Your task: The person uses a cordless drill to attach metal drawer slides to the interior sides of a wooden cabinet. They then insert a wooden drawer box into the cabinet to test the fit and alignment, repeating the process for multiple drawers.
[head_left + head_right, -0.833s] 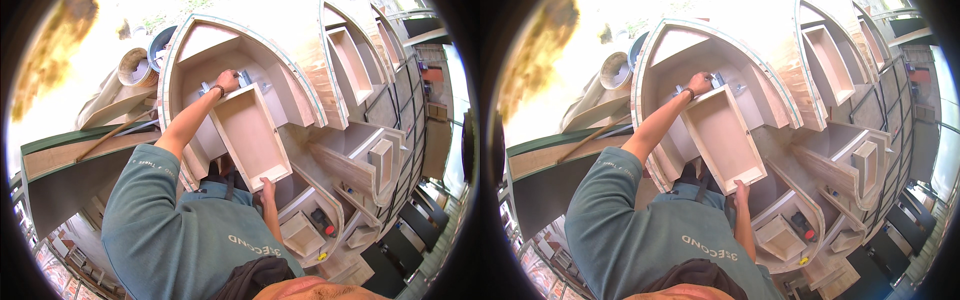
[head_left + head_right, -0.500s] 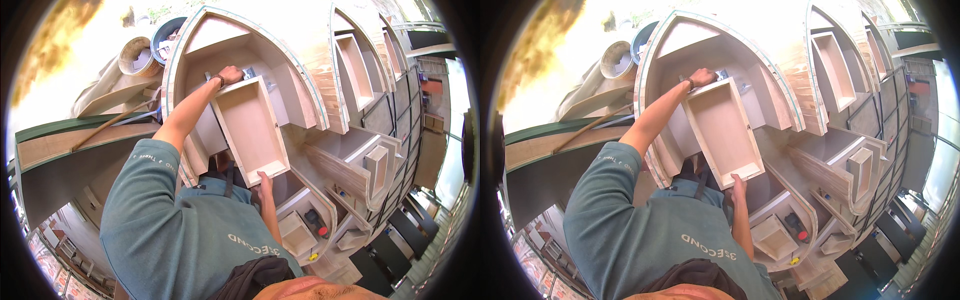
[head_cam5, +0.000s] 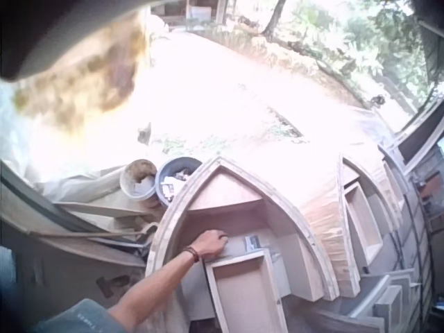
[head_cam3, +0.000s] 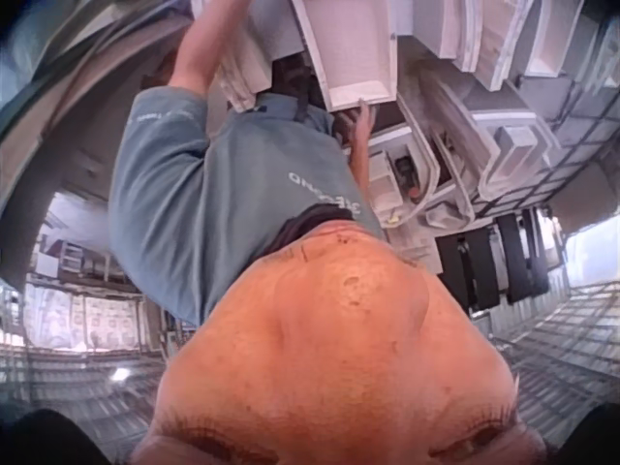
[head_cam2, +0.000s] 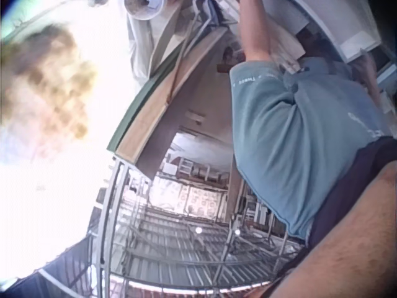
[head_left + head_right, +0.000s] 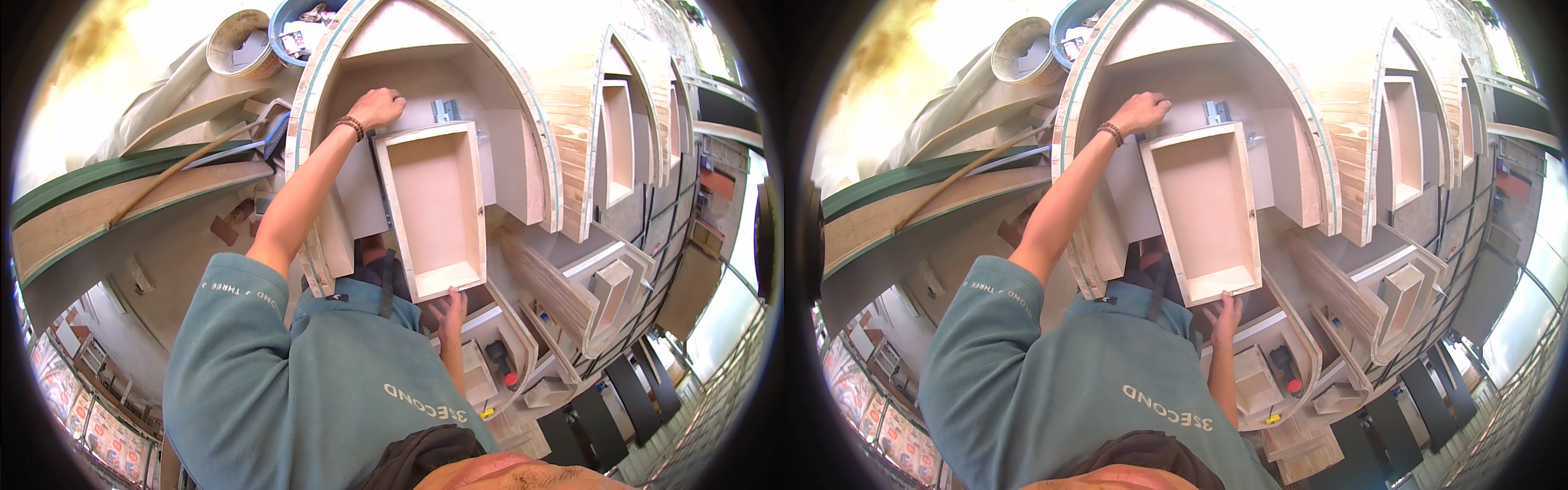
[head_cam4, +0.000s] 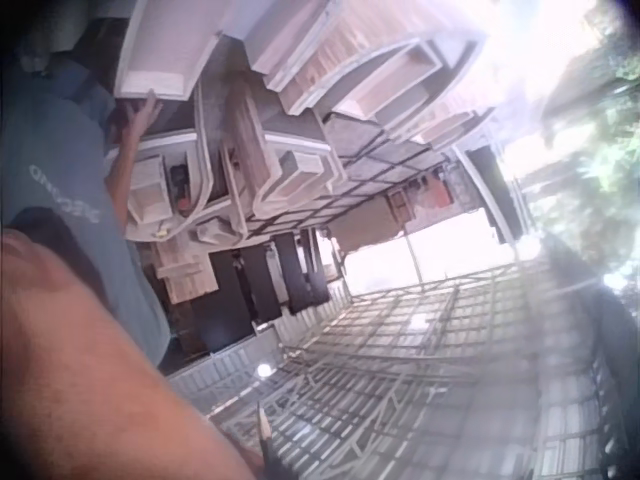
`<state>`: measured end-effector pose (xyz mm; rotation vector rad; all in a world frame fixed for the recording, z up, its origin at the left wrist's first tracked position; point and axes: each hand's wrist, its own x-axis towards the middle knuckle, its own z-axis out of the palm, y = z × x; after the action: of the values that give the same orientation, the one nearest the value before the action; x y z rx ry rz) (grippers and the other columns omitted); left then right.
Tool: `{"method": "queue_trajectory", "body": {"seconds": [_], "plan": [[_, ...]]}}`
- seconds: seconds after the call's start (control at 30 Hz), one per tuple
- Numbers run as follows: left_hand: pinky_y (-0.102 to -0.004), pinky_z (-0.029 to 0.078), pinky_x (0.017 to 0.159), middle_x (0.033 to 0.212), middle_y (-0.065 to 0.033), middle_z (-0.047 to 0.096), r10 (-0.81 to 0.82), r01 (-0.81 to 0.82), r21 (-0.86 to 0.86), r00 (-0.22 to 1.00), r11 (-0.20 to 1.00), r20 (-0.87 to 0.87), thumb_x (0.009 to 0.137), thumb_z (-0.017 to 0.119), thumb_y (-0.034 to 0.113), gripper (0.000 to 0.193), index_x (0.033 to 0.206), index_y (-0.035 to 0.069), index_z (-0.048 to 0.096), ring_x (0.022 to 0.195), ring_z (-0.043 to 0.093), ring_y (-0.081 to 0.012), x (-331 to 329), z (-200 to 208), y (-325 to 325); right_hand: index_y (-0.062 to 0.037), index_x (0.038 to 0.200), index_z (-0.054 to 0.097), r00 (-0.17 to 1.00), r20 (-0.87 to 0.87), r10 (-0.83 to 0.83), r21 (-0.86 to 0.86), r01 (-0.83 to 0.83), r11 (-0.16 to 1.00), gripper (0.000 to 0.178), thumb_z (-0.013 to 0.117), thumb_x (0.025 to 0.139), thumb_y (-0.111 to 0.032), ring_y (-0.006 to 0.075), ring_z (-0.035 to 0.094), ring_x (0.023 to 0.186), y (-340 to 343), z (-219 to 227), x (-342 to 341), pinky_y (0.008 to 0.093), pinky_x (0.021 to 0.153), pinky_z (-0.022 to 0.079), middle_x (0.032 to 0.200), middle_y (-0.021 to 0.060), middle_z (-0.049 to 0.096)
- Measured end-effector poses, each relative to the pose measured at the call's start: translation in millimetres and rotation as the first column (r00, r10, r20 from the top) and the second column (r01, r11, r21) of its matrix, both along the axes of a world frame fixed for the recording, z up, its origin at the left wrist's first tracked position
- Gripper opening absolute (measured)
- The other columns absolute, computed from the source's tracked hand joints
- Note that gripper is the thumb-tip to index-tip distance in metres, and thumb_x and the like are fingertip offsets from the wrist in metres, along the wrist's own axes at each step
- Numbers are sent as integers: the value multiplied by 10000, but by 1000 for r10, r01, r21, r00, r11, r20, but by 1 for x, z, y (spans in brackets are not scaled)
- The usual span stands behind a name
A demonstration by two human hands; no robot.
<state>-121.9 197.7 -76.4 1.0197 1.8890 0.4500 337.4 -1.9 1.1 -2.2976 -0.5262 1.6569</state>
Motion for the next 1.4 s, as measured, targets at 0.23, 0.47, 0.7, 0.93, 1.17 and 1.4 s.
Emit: {"method": "queue_trajectory", "body": {"seconds": [0.23, 0.47, 0.7, 0.93, 1.17, 1.4], "plan": [[-508, 494, 1027, 1163, -299, 679, 220, -205, 121, 967, 971, -125, 917, 501, 261, 413, 1098, -48, 706, 1123, 641, -465, 21, -10, -37, -14, 1509, 357, 995, -46, 86, -32, -88, 996, 702, 634, 972, -370, 381, 559, 1255, 14, 0, 11, 495, 889, 583, 1405, 206, 503], [-513, 511, 999, 1143, -276, 695, 166, -166, 15, 979, 986, -117, 852, 500, 170, 366, 1047, -26, 741, 1107, 648, -454, 6, -5, -39, 8, 1374, 507, 977, 40, 210, -40, -208, 977, 555, 657, 976, -348, 337, 576, 1189, 19, 5, -11, 446, 850, 597, 1305, 166, 553], [-483, 411, 1112, 1182, -272, 694, 68, -72, -36, 992, 997, -106, 939, 497, 415, 531, 1206, 12, 718, 1260, 560, -393, 14, -4, -47, 49, 1306, 565, 957, 50, 287, -105, -281, 954, 554, 688, 956, -362, 285, 645, 1047, 28, 6, 3, 404, 838, 594, 1197, 151, 634], [-591, 183, 1198, 1246, -288, 661, -228, 213, -105, 960, 971, -164, 647, 740, 761, 1154, 1441, -38, 490, 1393, 422, -423, 21, 25, -64, 56, 1295, 574, 936, 46, 348, -143, -339, 930, 583, 705, 942, -389, 282, 665, 1010, 36, 8, 4, 387, 822, 593, 1172, 157, 649], [-528, 264, 1182, 1271, -270, 657, -123, 109, -192, 991, 975, -58, 598, 823, 558, 1164, 1500, -37, 388, 1384, 432, -440, 26, 19, -64, 23, 1128, 709, 517, 124, 847, -465, -724, 510, 469, 729, 923, -398, 226, 706, 848, 95, 55, -20, 331, 755, 570, 941, 106, 726], [-487, 343, 1150, 1314, -244, 643, 125, -125, -49, 992, 991, 7, 640, 843, 495, 1142, 1532, -13, 343, 1319, 484, -415, 38, 19, -73, 13, 1315, 631, 693, 430, 578, 675, -672, 304, 360, 618, 996, -154, 170, 653, 875, 192, 181, -123, 326, 802, 537, 1012, 109, 706]]}}
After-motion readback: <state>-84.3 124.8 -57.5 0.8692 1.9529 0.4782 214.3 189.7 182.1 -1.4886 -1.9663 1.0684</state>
